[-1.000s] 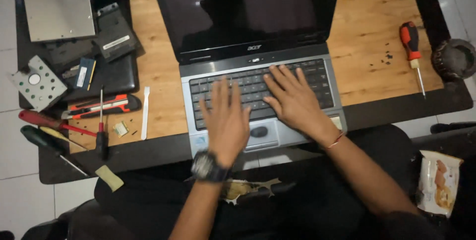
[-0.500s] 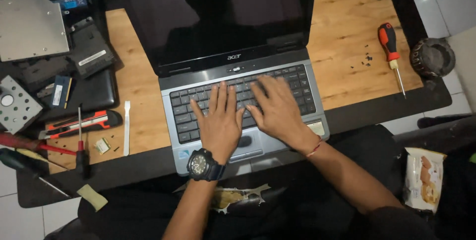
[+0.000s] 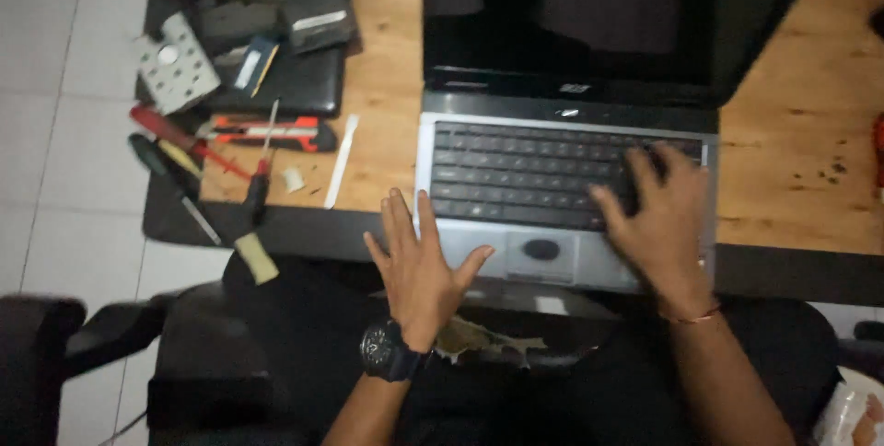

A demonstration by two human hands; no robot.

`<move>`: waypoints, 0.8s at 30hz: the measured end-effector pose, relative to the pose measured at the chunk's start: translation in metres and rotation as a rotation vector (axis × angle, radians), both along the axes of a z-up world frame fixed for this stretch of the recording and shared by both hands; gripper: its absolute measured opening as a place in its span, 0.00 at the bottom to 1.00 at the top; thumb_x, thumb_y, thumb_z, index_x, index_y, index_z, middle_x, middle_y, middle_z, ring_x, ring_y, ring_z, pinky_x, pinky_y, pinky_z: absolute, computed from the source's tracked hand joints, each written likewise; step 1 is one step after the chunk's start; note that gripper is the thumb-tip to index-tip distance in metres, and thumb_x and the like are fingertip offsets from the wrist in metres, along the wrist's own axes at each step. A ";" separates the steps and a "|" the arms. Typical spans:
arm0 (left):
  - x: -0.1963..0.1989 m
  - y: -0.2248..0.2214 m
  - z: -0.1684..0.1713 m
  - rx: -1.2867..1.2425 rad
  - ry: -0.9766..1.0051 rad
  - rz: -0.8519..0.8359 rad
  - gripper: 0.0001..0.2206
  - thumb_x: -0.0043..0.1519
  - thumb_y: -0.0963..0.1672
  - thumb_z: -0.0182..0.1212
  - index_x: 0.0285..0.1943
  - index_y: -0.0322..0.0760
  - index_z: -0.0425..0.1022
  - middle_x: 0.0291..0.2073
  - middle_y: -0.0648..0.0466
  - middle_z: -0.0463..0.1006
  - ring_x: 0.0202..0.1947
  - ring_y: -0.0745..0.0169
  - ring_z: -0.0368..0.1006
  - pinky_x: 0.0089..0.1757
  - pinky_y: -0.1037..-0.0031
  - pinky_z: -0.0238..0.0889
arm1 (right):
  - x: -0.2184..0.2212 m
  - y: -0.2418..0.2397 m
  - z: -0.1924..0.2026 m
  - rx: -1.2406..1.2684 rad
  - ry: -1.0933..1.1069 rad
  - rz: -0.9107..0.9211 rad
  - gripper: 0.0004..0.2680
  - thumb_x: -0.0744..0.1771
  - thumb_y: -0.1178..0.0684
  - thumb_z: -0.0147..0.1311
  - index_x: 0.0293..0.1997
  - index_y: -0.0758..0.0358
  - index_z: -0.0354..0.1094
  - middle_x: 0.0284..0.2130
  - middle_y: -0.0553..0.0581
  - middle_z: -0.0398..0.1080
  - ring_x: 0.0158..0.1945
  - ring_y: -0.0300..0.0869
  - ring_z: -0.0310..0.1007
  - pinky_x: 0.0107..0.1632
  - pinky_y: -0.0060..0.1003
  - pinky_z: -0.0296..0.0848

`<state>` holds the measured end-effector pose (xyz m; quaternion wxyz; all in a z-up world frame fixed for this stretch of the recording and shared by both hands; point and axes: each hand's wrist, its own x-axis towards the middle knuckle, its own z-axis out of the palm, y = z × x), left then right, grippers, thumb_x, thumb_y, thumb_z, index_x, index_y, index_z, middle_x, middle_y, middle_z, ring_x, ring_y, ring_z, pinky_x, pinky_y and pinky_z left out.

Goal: Disassembling a laptop by removing screws from the bottom and prying the keyboard bezel using a thin tool.

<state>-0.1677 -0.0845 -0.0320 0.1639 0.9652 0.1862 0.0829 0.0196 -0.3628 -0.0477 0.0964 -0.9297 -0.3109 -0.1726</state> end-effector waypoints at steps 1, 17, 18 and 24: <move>-0.008 0.002 -0.003 -0.097 -0.018 0.032 0.52 0.61 0.66 0.70 0.86 0.30 0.61 0.81 0.21 0.58 0.82 0.18 0.52 0.67 0.16 0.40 | 0.002 -0.002 0.004 0.037 0.001 -0.028 0.27 0.70 0.37 0.71 0.71 0.69 0.79 0.68 0.80 0.71 0.72 0.75 0.71 0.71 0.70 0.65; -0.029 0.027 -0.015 -0.347 -0.181 -0.178 0.71 0.47 0.62 0.87 0.89 0.20 0.45 0.83 0.23 0.57 0.84 0.21 0.50 0.65 0.08 0.20 | 0.038 0.010 0.017 -0.079 -0.017 -0.003 0.27 0.72 0.24 0.64 0.62 0.62 0.77 0.54 0.63 0.67 0.59 0.64 0.70 0.63 0.72 0.65; -0.032 0.029 -0.015 -0.342 -0.184 -0.184 0.71 0.47 0.62 0.87 0.89 0.20 0.45 0.83 0.23 0.57 0.84 0.21 0.50 0.65 0.08 0.20 | 0.044 0.011 0.007 -0.074 -0.021 -0.007 0.27 0.72 0.24 0.64 0.62 0.62 0.77 0.54 0.63 0.67 0.59 0.64 0.70 0.63 0.72 0.65; -0.027 0.030 0.002 -0.364 -0.005 -0.192 0.70 0.49 0.62 0.87 0.88 0.17 0.44 0.84 0.24 0.54 0.85 0.24 0.47 0.66 0.09 0.20 | 0.056 -0.002 -0.032 0.019 -0.180 -0.014 0.19 0.70 0.32 0.70 0.56 0.56 0.79 0.51 0.63 0.70 0.52 0.60 0.74 0.57 0.59 0.67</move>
